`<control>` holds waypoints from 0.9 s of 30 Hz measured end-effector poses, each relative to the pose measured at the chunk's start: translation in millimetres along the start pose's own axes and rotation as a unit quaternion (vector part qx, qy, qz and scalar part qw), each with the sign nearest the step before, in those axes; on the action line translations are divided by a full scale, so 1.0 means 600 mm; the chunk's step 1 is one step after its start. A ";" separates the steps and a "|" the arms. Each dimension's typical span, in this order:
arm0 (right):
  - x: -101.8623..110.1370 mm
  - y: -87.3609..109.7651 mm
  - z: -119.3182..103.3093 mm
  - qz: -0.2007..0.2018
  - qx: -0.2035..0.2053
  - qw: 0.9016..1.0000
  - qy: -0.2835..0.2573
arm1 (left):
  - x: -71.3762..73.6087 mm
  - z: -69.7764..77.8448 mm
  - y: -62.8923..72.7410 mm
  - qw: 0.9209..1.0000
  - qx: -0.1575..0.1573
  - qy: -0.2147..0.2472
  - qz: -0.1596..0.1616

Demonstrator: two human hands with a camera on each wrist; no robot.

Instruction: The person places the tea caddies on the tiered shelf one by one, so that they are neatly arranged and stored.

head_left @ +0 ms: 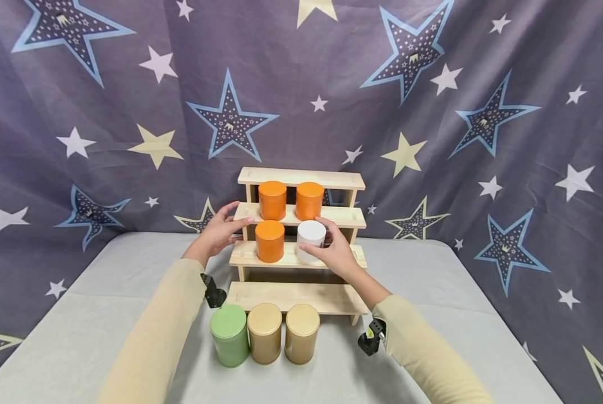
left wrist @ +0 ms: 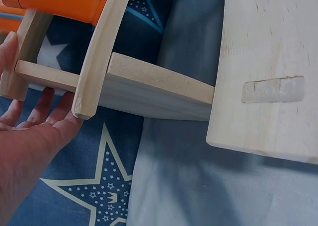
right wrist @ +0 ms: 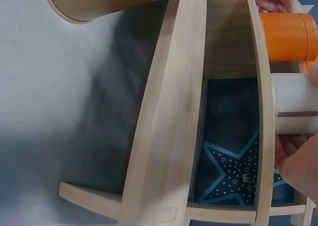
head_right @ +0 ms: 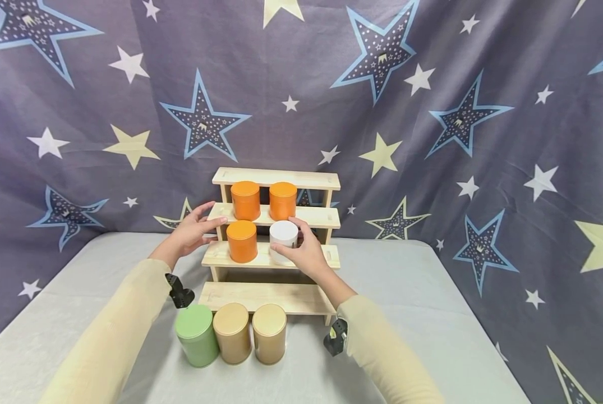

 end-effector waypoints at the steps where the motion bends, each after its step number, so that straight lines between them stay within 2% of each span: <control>1: 0.000 0.000 0.000 -0.001 0.001 1.000 0.003 | 0.000 0.000 0.000 1.000 0.000 0.000 0.000; 7: 0.000 0.000 0.000 -0.006 0.001 1.000 0.010 | 0.000 0.003 0.004 1.000 0.008 0.004 -0.002; 18: 0.008 0.005 -0.001 -0.009 0.007 1.000 -0.004 | -0.013 0.031 0.038 1.000 0.011 0.006 -0.007; 24: 0.015 0.010 0.004 -0.013 -0.004 1.000 -0.012 | -0.013 0.030 0.036 1.000 0.013 0.007 -0.007; 27: 0.021 0.025 -0.019 -0.022 -0.006 0.999 -0.023 | -0.013 0.030 0.036 1.000 0.013 0.006 -0.007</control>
Point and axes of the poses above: each hand's wrist, its own y-axis away from the middle knuckle, its own x-axis out of the back of the hand, z = x × y, the point moved 5 cm from there along -y, towards the middle knuckle, and after that the axes turned 2 degrees about -z, right-handed, at the moved point
